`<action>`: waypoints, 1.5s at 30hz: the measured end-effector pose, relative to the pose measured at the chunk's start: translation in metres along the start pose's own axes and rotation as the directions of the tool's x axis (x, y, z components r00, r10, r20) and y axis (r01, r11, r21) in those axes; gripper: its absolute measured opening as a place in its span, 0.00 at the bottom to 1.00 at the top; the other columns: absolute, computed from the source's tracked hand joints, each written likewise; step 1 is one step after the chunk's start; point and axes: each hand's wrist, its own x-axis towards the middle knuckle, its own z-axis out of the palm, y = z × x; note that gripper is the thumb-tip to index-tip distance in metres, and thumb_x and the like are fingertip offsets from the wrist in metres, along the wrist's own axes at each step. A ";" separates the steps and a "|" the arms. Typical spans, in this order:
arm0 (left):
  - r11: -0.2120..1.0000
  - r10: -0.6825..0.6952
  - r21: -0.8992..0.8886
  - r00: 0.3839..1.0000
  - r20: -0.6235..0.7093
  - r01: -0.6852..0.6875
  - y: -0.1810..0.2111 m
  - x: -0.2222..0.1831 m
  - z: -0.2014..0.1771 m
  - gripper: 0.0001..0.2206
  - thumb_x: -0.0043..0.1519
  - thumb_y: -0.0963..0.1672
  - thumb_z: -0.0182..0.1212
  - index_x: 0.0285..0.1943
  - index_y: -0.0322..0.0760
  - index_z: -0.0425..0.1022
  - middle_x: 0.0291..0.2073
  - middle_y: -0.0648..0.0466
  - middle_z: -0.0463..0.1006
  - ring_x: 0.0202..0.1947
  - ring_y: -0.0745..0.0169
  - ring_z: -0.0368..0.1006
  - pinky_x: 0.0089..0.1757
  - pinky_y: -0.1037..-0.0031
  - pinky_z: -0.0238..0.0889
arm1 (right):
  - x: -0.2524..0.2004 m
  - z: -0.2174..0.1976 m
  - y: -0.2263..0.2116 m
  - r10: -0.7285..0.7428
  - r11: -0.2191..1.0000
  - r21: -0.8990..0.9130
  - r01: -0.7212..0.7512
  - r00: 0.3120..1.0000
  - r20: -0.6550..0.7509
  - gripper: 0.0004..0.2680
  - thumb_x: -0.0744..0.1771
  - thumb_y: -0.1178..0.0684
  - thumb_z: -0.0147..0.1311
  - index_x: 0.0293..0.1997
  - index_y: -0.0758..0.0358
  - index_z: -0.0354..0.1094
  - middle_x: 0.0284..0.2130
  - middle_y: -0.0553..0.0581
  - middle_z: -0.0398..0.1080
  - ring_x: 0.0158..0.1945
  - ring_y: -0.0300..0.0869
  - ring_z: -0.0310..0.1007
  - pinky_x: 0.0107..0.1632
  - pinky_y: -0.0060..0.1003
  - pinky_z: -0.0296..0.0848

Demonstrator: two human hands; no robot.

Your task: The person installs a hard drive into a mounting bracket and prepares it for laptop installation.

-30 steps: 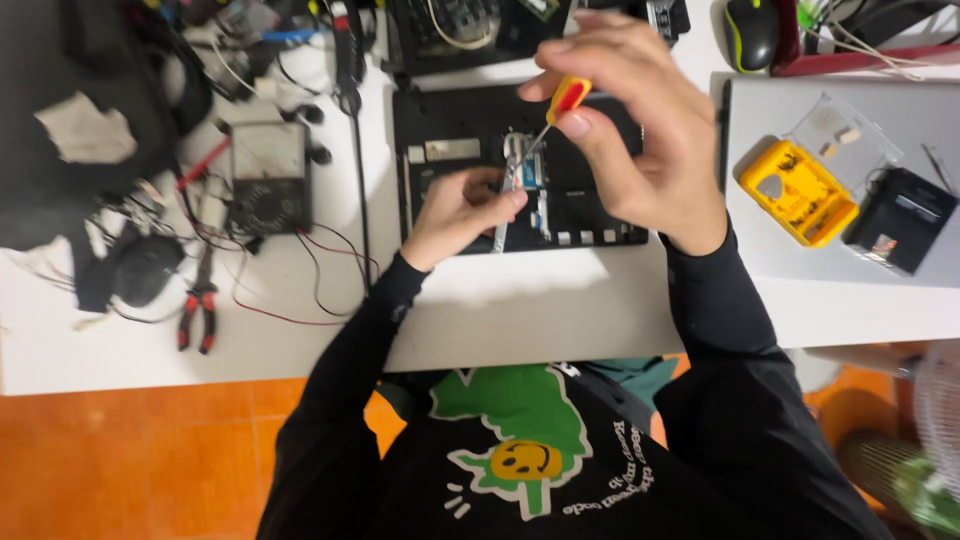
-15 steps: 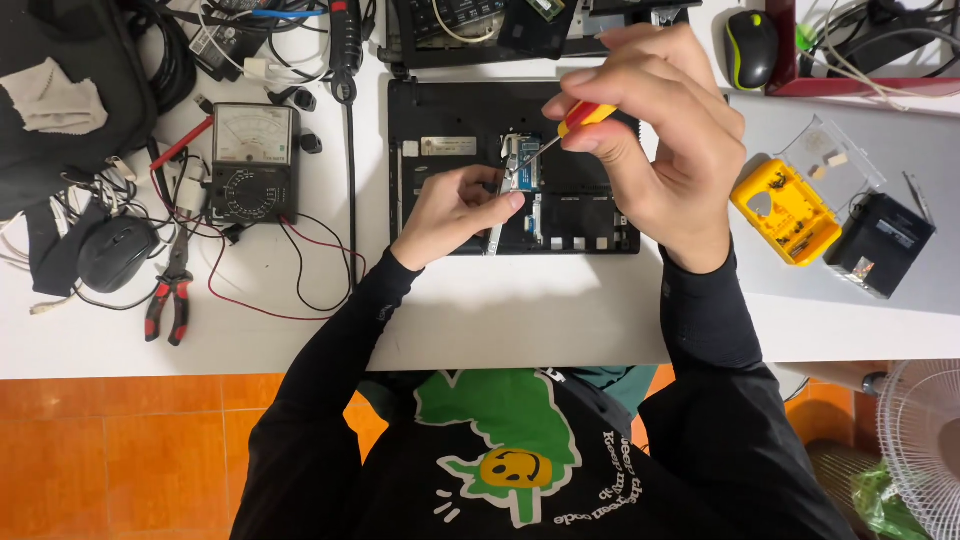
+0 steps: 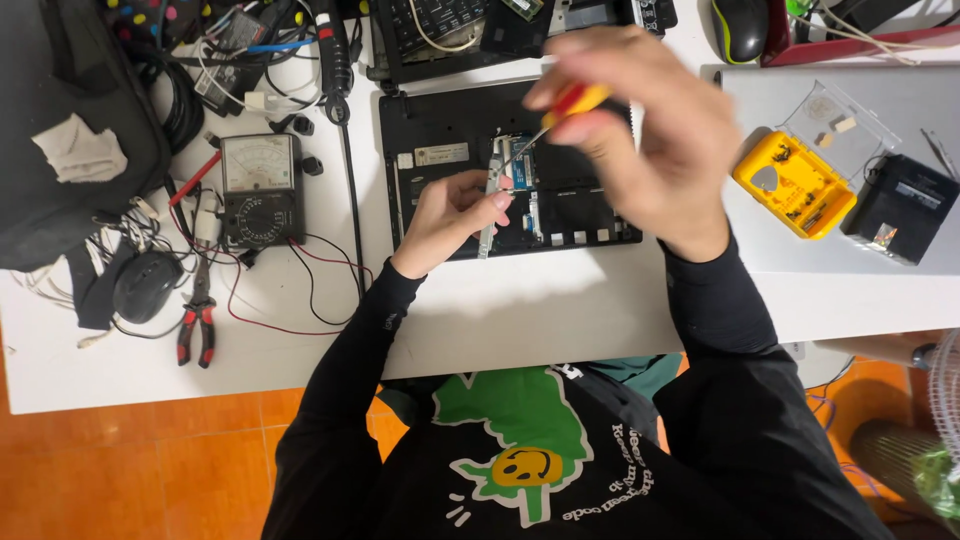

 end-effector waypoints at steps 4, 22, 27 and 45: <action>0.992 0.085 -0.097 0.996 0.040 -0.081 0.002 -0.001 -0.005 0.21 0.66 0.49 0.62 0.60 0.26 0.76 0.37 0.52 0.80 0.40 0.69 0.79 0.42 0.79 0.70 | -0.016 -0.015 0.010 0.052 0.972 0.235 -0.005 0.980 -0.195 0.08 0.80 0.57 0.49 0.69 0.60 0.56 0.47 0.62 0.70 0.49 0.46 0.76 0.52 0.40 0.81; 0.979 0.155 -0.135 0.987 0.030 -0.150 -0.002 -0.005 0.000 0.24 0.68 0.53 0.59 0.60 0.27 0.72 0.38 0.51 0.81 0.39 0.69 0.77 0.45 0.77 0.73 | -0.076 0.054 0.032 0.291 0.928 -0.335 -0.165 0.880 0.374 0.41 0.59 0.33 0.72 0.73 0.68 0.51 0.67 0.66 0.56 0.64 0.59 0.62 0.64 0.49 0.66; 0.981 0.182 -0.071 0.982 0.041 -0.179 0.001 -0.002 0.004 0.23 0.67 0.50 0.63 0.61 0.26 0.70 0.40 0.51 0.80 0.38 0.71 0.79 0.42 0.79 0.75 | -0.085 0.056 0.040 0.293 0.935 -0.300 -0.191 0.892 0.344 0.43 0.60 0.37 0.73 0.76 0.69 0.45 0.70 0.68 0.52 0.70 0.62 0.59 0.69 0.51 0.64; 0.986 0.136 -0.126 0.969 0.206 -0.112 -0.009 -0.001 0.007 0.37 0.62 0.48 0.69 0.76 0.24 0.54 0.51 0.47 0.78 0.55 0.60 0.76 0.51 0.69 0.79 | -0.096 0.049 0.051 0.287 0.932 -0.308 -0.193 0.910 0.299 0.43 0.57 0.40 0.76 0.74 0.65 0.47 0.67 0.67 0.56 0.70 0.62 0.59 0.69 0.53 0.64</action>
